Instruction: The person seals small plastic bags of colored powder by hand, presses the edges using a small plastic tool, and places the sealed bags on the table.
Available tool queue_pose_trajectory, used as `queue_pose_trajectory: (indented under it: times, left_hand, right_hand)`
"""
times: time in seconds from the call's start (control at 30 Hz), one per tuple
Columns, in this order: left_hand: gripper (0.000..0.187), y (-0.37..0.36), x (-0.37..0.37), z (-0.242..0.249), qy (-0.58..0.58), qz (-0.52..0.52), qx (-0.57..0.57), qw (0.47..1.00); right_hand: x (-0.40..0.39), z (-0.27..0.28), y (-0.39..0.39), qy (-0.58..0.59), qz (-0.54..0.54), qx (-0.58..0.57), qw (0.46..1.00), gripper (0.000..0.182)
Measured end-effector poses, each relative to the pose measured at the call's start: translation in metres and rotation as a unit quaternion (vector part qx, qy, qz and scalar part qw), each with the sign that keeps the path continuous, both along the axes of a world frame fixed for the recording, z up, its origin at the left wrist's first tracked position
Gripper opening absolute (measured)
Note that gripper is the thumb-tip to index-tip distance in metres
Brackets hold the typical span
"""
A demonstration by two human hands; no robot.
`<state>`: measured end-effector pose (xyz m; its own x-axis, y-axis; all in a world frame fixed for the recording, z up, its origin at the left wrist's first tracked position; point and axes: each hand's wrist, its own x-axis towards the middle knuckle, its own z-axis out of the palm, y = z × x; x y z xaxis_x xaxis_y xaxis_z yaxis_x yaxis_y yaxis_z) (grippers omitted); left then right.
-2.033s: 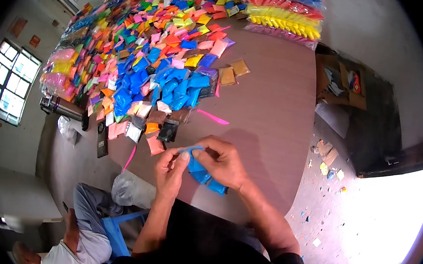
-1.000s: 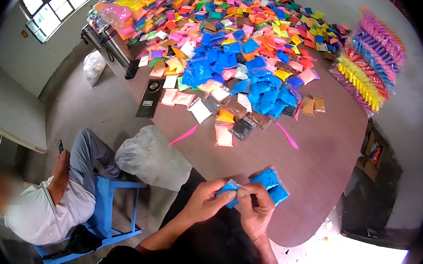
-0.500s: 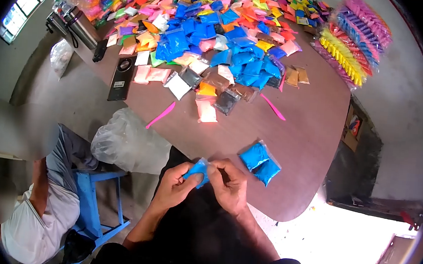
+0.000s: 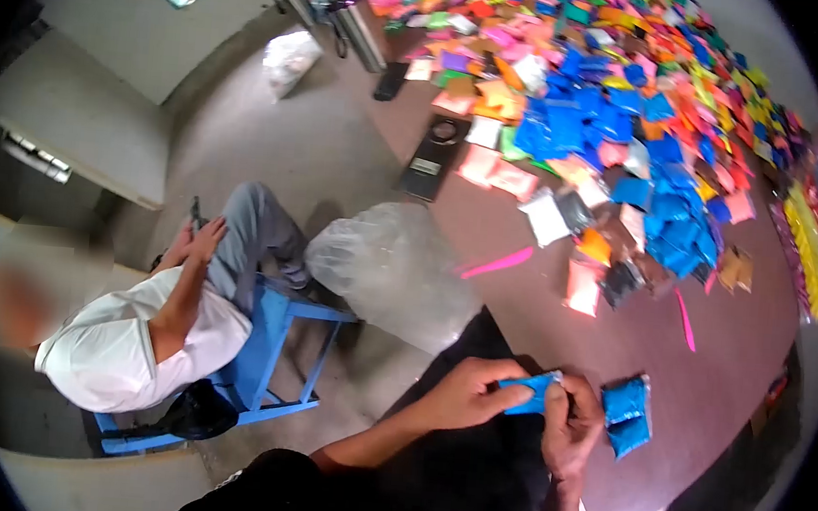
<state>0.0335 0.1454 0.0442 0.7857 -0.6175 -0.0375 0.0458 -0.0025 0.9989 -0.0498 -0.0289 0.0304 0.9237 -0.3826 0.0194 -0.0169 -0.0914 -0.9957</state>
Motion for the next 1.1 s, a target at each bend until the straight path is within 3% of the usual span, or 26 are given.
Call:
queue_pose_trajectory:
  times: [0.17,0.3,0.63,0.83,1.0,1.1]
  left_hand:
    - [0.026,-0.007,-0.007,0.000,0.045,0.013,-0.055,0.997]
    - [0.023,-0.006,-0.008,0.003,0.016,0.010,-0.024,1.000]
    - [0.021,-0.011,-0.021,-0.002,-0.048,0.059,-0.018,0.997]
    - [0.023,-0.007,-0.025,0.013,-0.096,0.058,0.016,0.994]
    - [0.030,-0.013,-0.027,0.005,-0.066,0.077,0.009,0.995]
    - [0.021,-0.015,-0.024,0.004,-0.093,0.084,0.026,0.992]
  right_hand:
    - [0.002,-0.002,-0.003,-0.027,0.010,0.011,1.000,0.003]
    - [0.000,-0.006,-0.003,-0.039,0.017,0.038,0.998,0.003]
    - [-0.001,-0.020,-0.008,-0.063,0.043,-0.035,0.996,0.002]
    - [-0.003,-0.017,-0.012,-0.048,0.066,0.036,0.996,0.003]
    - [-0.004,-0.022,-0.009,-0.095,0.034,-0.027,0.995,0.007]
    - [-0.004,-0.014,-0.008,-0.110,0.017,-0.095,0.989,0.005]
